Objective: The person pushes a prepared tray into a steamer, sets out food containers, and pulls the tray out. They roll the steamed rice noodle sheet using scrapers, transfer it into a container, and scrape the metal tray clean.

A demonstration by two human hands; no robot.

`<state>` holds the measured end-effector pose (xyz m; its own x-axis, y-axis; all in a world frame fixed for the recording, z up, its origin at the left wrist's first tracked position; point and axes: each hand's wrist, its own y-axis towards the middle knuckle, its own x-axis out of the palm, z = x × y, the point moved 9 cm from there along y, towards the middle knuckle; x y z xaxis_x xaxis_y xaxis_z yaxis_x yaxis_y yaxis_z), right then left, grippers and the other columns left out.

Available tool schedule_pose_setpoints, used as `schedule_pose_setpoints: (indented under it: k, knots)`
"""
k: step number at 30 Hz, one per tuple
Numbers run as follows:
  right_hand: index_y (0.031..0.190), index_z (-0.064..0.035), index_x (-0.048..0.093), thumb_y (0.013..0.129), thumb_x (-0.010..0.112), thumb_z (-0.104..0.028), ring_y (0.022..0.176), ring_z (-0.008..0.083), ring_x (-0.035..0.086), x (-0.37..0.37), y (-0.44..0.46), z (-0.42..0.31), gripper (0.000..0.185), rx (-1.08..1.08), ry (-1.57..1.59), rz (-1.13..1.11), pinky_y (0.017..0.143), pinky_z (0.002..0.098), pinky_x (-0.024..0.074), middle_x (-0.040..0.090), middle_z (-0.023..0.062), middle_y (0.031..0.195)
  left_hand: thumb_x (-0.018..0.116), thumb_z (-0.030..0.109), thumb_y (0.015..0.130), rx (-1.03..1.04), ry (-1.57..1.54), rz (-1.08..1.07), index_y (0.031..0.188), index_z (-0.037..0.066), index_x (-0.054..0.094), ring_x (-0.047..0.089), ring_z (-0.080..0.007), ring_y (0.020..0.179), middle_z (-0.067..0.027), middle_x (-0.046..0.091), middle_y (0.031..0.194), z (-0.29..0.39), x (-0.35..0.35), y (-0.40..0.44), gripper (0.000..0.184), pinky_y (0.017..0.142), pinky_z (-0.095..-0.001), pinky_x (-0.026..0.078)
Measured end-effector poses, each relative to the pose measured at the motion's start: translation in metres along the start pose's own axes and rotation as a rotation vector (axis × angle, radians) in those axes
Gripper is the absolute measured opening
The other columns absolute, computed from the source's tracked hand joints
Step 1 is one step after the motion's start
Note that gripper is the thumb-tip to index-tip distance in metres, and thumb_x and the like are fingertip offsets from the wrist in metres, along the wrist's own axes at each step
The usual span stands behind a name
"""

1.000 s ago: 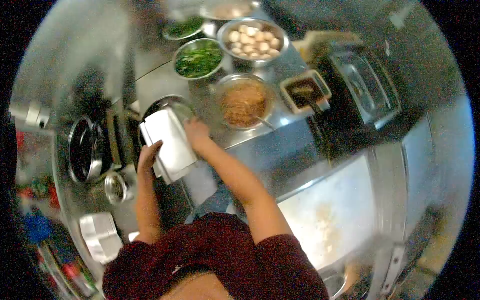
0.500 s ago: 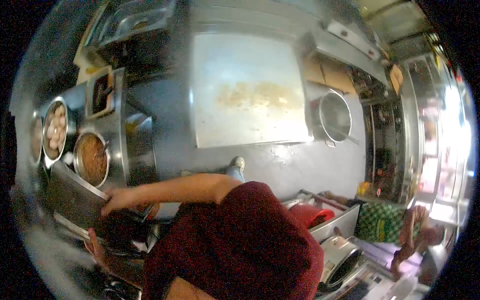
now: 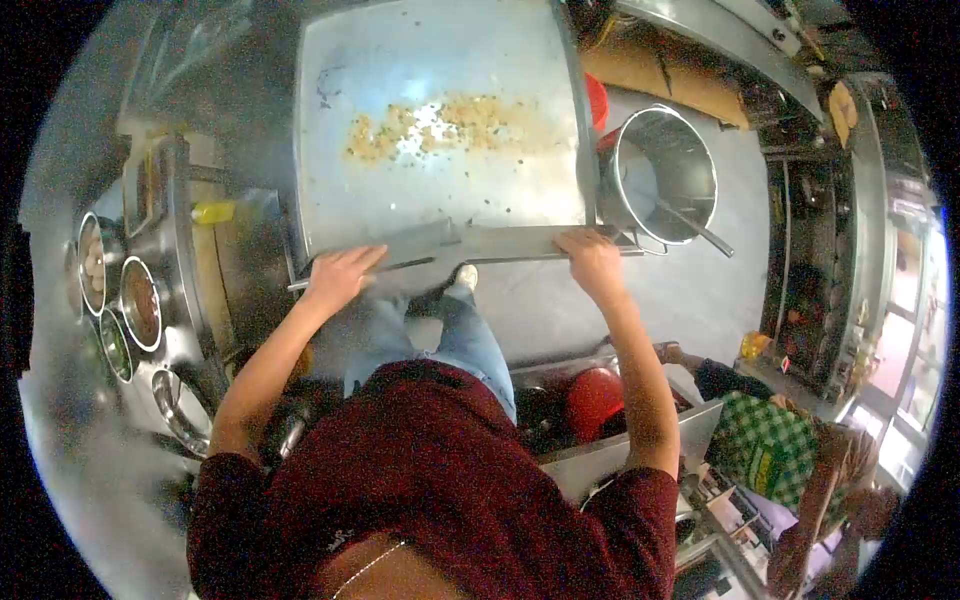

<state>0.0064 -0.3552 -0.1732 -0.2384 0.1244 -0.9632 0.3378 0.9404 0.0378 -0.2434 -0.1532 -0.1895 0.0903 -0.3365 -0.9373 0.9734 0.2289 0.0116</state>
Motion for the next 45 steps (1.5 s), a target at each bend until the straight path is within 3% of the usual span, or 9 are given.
schedule_pose_setpoints:
  k: [11, 23, 24, 27, 32, 35, 38, 42, 45]
  knots:
    - [0.091, -0.012, 0.057, 0.065, 0.051, -0.002, 0.083, 0.0208, 0.055, 0.096, -0.006, 0.034, 0.028, -0.134, -0.074, -0.238, 0.067, 0.0308, 0.0473, 0.058, 0.0036, 0.094, 0.053, 0.005, 0.067, 0.077, 0.074, -0.166, 0.112, 0.022, 0.05, 0.057, -0.0222, 0.076, -0.0039, 0.057, 0.095, 0.017, 0.093, 0.031, 0.048, 0.062, -0.0314, 0.048]
    - [0.099, -0.0101, 0.049, 0.068, 0.053, -0.006, 0.081, 0.0222, 0.053, 0.109, 0.001, -0.004, 0.031, -0.18, -0.142, -0.306, 0.069, 0.0323, 0.047, 0.052, 0.006, 0.094, 0.046, 0.008, 0.075, -0.062, 0.047, -0.551, 0.125, 0.024, 0.036, 0.057, -0.0262, 0.069, -0.0072, 0.048, 0.105, -0.002, 0.104, 0.005, 0.054, 0.057, -0.0374, 0.047]
    - [0.099, -0.01, 0.049, 0.068, 0.052, -0.005, 0.079, 0.0234, 0.053, 0.104, 0.001, -0.003, 0.032, -0.192, -0.168, -0.288, 0.067, 0.0331, 0.0477, 0.052, 0.0063, 0.094, 0.04, 0.007, 0.078, -0.01, -0.004, -0.478, 0.126, 0.022, 0.034, 0.058, -0.0255, 0.07, -0.0126, 0.047, 0.11, 0.004, 0.096, 0.004, 0.05, 0.06, -0.0363, 0.045]
    - [0.102, -0.0105, 0.049, 0.069, 0.051, -0.005, 0.082, 0.0242, 0.053, 0.118, 0.01, 0.023, 0.034, -0.097, -0.114, -0.367, 0.067, 0.0338, 0.0481, 0.052, 0.0076, 0.096, 0.047, 0.009, 0.075, -0.079, 0.02, -0.413, 0.124, 0.027, 0.037, 0.057, -0.0265, 0.068, -0.0071, 0.048, 0.107, -0.013, 0.104, 0.019, 0.052, 0.055, -0.0375, 0.046]
    - [0.097, -0.0129, 0.053, 0.067, 0.052, -0.005, 0.074, 0.0228, 0.053, 0.112, 0.003, 0.005, 0.031, -0.197, -0.218, -0.25, 0.06, 0.0335, 0.048, 0.053, 0.0031, 0.09, 0.047, 0.012, 0.076, -0.018, 0.025, -0.409, 0.123, 0.027, 0.038, 0.058, -0.0258, 0.068, -0.0067, 0.049, 0.105, -0.013, 0.093, 0.015, 0.049, 0.057, -0.0376, 0.046]
    - [0.097, -0.0119, 0.052, 0.065, 0.053, -0.005, 0.079, 0.0213, 0.054, 0.122, 0.004, 0.009, 0.033, -0.178, -0.255, -0.381, 0.061, 0.0325, 0.0479, 0.054, 0.0035, 0.091, 0.045, 0.012, 0.077, -0.09, -0.002, -0.528, 0.124, 0.027, 0.037, 0.058, -0.0267, 0.068, -0.0073, 0.048, 0.107, -0.018, 0.1, -0.002, 0.049, 0.061, -0.0397, 0.046]
    - [0.105, -0.0108, 0.049, 0.072, 0.052, -0.007, 0.089, 0.0263, 0.053, 0.122, 0.035, 0.019, 0.034, -0.005, -0.195, -0.536, 0.069, 0.0335, 0.0494, 0.051, 0.0088, 0.102, 0.044, 0.014, 0.078, -0.176, 0.058, -0.433, 0.126, 0.027, 0.033, 0.059, -0.0258, 0.07, -0.0071, 0.047, 0.109, -0.035, 0.09, 0.014, 0.051, 0.06, -0.0403, 0.045]
    - [0.105, -0.0117, 0.049, 0.074, 0.05, -0.009, 0.086, 0.0258, 0.056, 0.124, 0.006, 0.002, 0.031, -0.218, -0.317, -0.473, 0.066, 0.0345, 0.0506, 0.054, 0.0083, 0.098, 0.044, 0.007, 0.074, -0.036, -0.001, -0.446, 0.122, 0.024, 0.038, 0.057, -0.0255, 0.068, -0.0085, 0.048, 0.107, -0.016, 0.088, 0.001, 0.051, 0.059, -0.0357, 0.046]
    - [0.092, -0.0124, 0.056, 0.069, 0.047, -0.001, 0.075, 0.0227, 0.059, 0.134, 0.017, 0.014, 0.027, -0.111, -0.259, -0.562, 0.059, 0.0333, 0.0493, 0.058, 0.0054, 0.082, 0.047, 0.011, 0.074, -0.116, 0.003, -0.463, 0.117, 0.022, 0.043, 0.057, -0.0234, 0.071, -0.0058, 0.05, 0.099, -0.024, 0.09, 0.007, 0.046, 0.057, -0.0365, 0.045]
